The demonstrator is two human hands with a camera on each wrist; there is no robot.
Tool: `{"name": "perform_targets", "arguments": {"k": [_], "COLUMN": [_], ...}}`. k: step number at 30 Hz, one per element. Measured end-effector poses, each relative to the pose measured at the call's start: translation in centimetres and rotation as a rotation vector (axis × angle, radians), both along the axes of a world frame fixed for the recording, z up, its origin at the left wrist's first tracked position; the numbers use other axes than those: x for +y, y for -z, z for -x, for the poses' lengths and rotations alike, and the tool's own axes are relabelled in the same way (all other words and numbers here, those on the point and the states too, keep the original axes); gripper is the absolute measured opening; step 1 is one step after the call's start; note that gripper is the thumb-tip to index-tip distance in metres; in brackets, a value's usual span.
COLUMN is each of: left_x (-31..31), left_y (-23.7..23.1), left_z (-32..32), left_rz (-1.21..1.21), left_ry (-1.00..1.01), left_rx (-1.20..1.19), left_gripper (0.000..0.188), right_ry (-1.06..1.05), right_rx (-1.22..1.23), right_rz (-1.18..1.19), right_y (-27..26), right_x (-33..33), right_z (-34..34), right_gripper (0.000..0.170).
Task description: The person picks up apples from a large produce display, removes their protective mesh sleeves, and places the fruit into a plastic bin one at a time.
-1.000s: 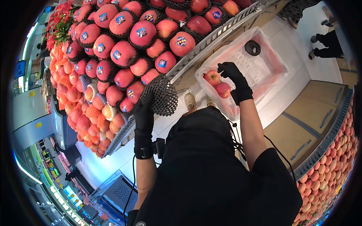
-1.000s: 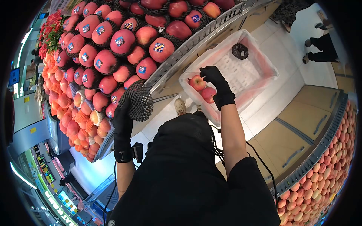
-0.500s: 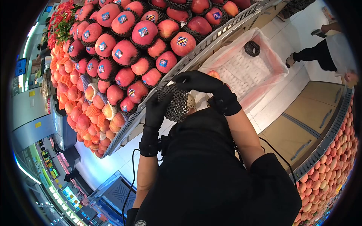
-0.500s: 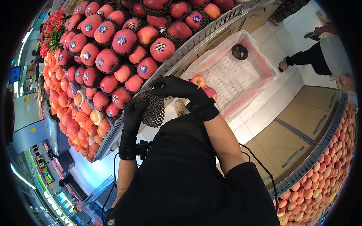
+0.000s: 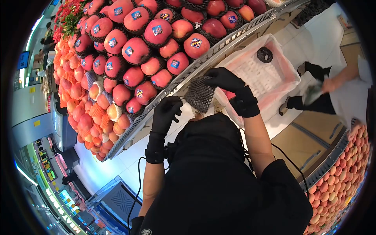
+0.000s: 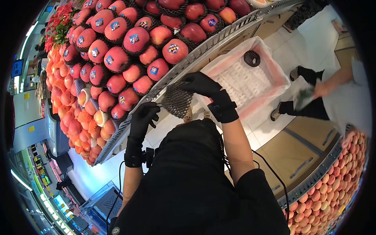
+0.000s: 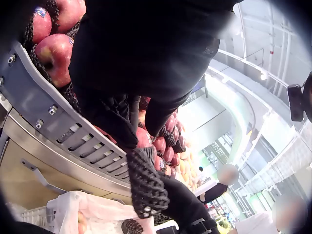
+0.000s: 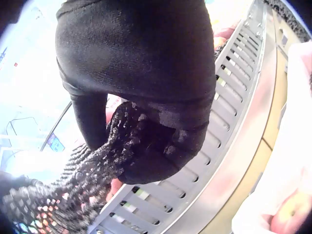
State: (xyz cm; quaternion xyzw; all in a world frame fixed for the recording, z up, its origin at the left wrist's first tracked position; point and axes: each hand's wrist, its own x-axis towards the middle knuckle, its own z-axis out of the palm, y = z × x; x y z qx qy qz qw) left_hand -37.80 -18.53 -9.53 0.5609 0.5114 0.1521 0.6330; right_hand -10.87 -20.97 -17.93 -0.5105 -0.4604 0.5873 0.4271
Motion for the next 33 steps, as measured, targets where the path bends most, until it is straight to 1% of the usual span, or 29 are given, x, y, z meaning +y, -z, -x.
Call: {"name": "perform_targets", "arguments": {"k": [4, 5, 8, 9, 12, 13, 17, 21, 22, 24, 25, 26, 27, 28, 29, 31, 33], "left_x": [0.1, 0.2, 0.6, 0.7, 1.0, 1.0, 1.4, 1.7, 1.7, 1.8, 2.0, 2.1, 2.3, 2.4, 2.4, 2.4, 2.5], "left_y": [-0.1, -0.2, 0.0, 0.2, 0.5, 0.5, 1.1, 1.0, 1.0, 1.0, 1.1, 1.4, 1.6, 1.7, 1.8, 1.8, 1.7], "left_z": [0.7, 0.8, 1.4, 1.5, 1.8, 1.8, 2.1, 1.4, 1.2, 0.8, 0.8, 0.8, 0.8, 0.6, 0.5, 0.3, 0.1], "left_rz": [-0.007, -0.01, -0.019, -0.022, -0.04, -0.051, -0.082, -0.088, -0.083, -0.073, -0.071, -0.07, -0.069, -0.069, -0.069, -0.069, -0.071], "left_ry": [-0.044, -0.05, -0.062, -0.065, -0.108, -0.115, -0.128, -0.155, -0.159, -0.165, -0.147, -0.129, -0.112, -0.108, -0.105, -0.103, -0.103], "left_rx": [-0.01, -0.01, -0.03, -0.04, -0.085, -0.099, -0.16, -0.19, -0.189, -0.186, -0.181, -0.177, -0.172, -0.179, -0.186, -0.193, -0.196], "left_gripper": [0.025, 0.025, 0.025, 0.025, 0.025, 0.025, 0.026, 0.027, 0.026, 0.026, 0.026, 0.026, 0.026, 0.025, 0.025, 0.024, 0.023], "right_ry": [0.03, 0.083, 0.193, 0.242, 0.425, 0.492, 0.676, 0.923, 0.946, 1.092, 1.116, 1.122, 1.143, 1.16, 1.244, 1.402, 1.338], "right_rx": [-0.157, -0.12, -0.159, -0.174, -0.206, -0.164, -0.28, -0.252, -0.239, -0.255, -0.348, -0.321, -0.469, -0.618, -0.694, -0.844, -0.759], "right_rz": [0.096, 0.076, 0.095, 0.085, 0.205, 0.21, 0.316, 0.294, 0.29, 0.253, 0.231, 0.174, 0.159, 0.142, 0.264, 0.514, 0.488], "right_y": [2.7, 3.1, 4.3, 6.4, 8.7, 9.6, 12.1, 13.0, 13.1, 13.1, 14.4, 16.0, 17.8, 17.8, 18.1, 15.5, 13.2], "right_x": [-0.2, -0.4, -1.1, -1.3, -2.3, -2.7, -4.1, -6.0, -6.5, -7.7, -8.6, -9.7, -11.1, -11.8, -12.1, -12.4, -12.9], "right_z": [-3.1, -3.8, -5.7, -6.5, -8.4, -9.0, -11.7, -13.9, -14.9, -16.5, -18.0, -19.9, -21.9, -22.8, -23.2, -23.0, -22.6], "right_gripper": [0.031, 0.031, 0.03, 0.03, 0.03, 0.031, 0.031, 0.031, 0.029, 0.024, 0.024, 0.028, 0.028, 0.032, 0.038, 0.053, 0.059]}}
